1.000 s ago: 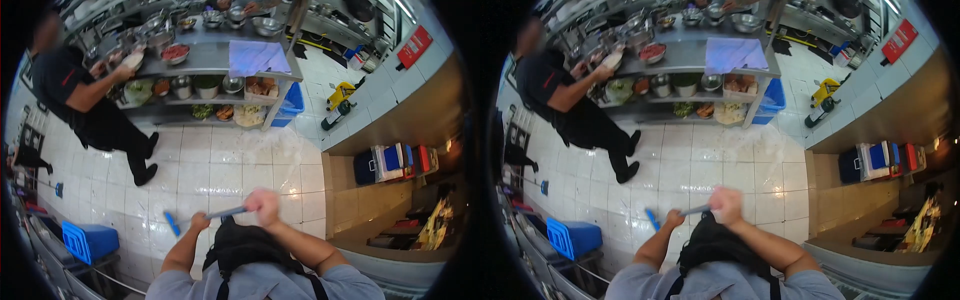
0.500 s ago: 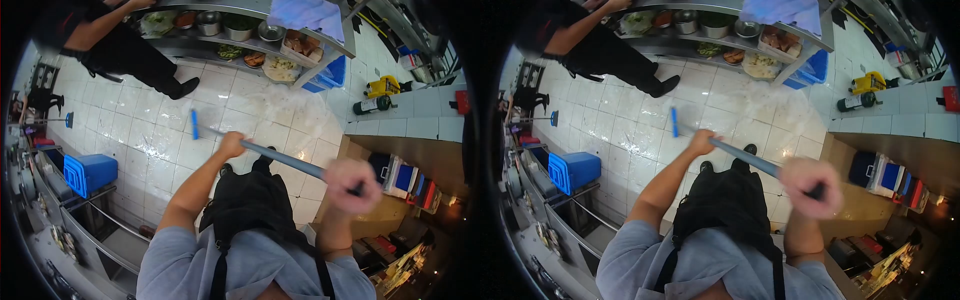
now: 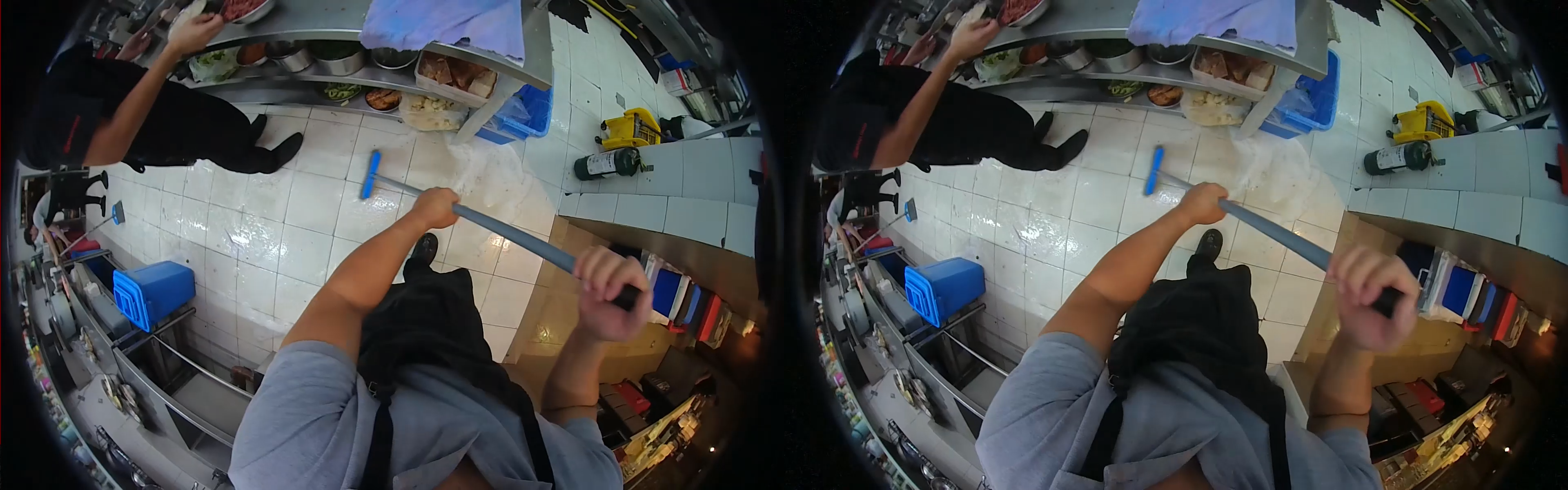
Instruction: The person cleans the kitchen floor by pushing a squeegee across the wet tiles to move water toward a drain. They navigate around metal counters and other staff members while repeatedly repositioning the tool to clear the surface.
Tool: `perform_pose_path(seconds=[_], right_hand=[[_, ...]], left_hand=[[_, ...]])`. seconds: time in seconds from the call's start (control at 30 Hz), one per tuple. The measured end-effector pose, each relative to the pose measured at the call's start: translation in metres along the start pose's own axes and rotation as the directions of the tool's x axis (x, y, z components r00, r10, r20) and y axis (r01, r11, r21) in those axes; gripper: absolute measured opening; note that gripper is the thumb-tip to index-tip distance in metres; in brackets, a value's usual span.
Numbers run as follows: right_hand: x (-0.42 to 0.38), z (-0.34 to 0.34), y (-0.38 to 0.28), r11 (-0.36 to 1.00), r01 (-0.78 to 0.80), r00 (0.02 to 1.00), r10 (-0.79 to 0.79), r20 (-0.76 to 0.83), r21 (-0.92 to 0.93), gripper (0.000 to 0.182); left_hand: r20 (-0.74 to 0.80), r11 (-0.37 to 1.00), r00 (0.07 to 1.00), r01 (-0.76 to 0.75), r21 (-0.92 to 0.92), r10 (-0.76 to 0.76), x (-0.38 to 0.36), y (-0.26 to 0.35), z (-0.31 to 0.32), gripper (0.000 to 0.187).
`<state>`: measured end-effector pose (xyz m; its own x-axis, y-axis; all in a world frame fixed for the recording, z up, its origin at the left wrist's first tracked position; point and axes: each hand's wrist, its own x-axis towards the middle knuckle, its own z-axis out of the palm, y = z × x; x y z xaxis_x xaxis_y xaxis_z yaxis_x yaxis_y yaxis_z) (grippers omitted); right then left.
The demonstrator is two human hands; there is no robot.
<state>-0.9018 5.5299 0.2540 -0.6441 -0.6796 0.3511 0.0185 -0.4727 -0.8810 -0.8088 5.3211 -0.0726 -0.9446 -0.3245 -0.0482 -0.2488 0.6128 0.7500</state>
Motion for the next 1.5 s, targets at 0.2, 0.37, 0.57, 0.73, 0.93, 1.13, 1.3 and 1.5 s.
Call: perform_pose_path(seconds=[0.2,0.37,0.57,0.73,0.93,1.13,1.3,1.5], right_hand=[[-0.018,-0.014,0.056,0.998,0.053,0.978,-0.056,-0.202,-0.024,0.032],[-0.03,0.008,0.162,0.993,-0.117,0.957,0.119,-0.263,0.023,0.016],[-0.014,-0.023,0.075,0.99,-0.048,0.932,-0.003,-0.362,-0.131,0.031],[0.018,0.006,-0.004,0.988,0.014,0.971,-0.05,-0.232,-0.156,0.032],[0.077,0.016,-0.076,0.99,0.046,0.955,-0.004,0.298,-0.134,0.036],[0.078,0.02,-0.082,0.99,0.048,0.937,-0.09,-0.337,-0.133,0.03],[0.054,0.027,-0.06,0.965,-0.022,0.964,-0.049,-0.26,-0.261,0.028],[0.003,0.008,-0.043,0.849,-0.116,0.979,0.011,-0.202,-0.515,0.02]], left_hand=[[0.087,0.972,0.989,0.103,0.212,-0.124,0.043,-0.04,-0.041,0.023],[-0.108,0.835,0.964,0.263,0.483,-0.241,0.036,-0.154,-0.03,0.03],[0.091,0.984,0.996,-0.035,0.174,0.019,0.085,-0.066,0.029,0.024],[0.2,0.993,0.975,-0.107,0.046,0.096,0.102,0.025,0.034,0.023],[0.176,0.987,0.976,-0.106,-0.124,0.127,0.074,0.103,0.001,0.026],[0.418,0.945,0.887,-0.057,-0.323,0.197,0.059,0.122,0.036,0.019],[0.306,0.907,0.901,-0.182,-0.378,0.309,0.096,0.111,0.095,0.035],[0.307,0.946,0.918,-0.167,-0.278,0.252,0.143,0.136,0.127,0.03]])
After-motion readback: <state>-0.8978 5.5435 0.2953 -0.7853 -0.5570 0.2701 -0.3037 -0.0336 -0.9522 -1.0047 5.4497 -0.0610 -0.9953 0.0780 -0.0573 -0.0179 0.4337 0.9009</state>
